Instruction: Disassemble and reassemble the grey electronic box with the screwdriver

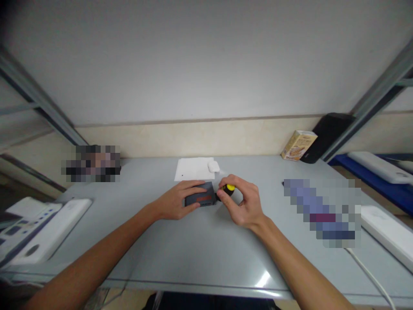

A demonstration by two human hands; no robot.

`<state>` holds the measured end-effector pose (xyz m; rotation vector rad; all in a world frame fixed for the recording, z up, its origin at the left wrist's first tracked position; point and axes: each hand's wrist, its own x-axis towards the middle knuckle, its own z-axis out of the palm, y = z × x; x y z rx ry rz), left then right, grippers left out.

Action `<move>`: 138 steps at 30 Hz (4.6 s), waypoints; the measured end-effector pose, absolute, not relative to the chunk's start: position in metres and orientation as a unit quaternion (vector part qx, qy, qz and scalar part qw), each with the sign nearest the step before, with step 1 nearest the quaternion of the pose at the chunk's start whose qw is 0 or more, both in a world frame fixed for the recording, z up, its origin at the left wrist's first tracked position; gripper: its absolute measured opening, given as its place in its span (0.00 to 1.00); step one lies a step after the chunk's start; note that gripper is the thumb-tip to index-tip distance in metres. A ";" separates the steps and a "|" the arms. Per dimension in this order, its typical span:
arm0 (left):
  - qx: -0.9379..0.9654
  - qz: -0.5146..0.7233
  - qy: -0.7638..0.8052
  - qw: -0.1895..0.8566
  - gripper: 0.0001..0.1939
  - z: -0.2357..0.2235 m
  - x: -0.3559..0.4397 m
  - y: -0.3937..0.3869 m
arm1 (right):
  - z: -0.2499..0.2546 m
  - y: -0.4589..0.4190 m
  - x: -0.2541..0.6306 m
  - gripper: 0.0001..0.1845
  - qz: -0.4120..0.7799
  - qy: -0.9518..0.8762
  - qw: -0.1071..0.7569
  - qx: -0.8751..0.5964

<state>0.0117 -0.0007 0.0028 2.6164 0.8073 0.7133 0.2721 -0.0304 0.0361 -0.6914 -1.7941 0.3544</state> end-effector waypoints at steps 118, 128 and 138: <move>0.869 0.394 0.297 -0.048 0.11 0.012 0.034 -0.009 | 0.081 0.012 0.252 0.19 0.336 -0.643 0.635 -0.264; 0.869 0.382 0.315 -0.015 0.13 0.013 0.034 -0.011 | 0.078 0.015 0.252 0.20 0.308 -0.633 0.663 -0.254; 0.848 0.412 0.329 0.046 0.13 0.013 0.032 -0.010 | 0.079 0.017 0.255 0.20 0.295 -0.613 0.684 -0.263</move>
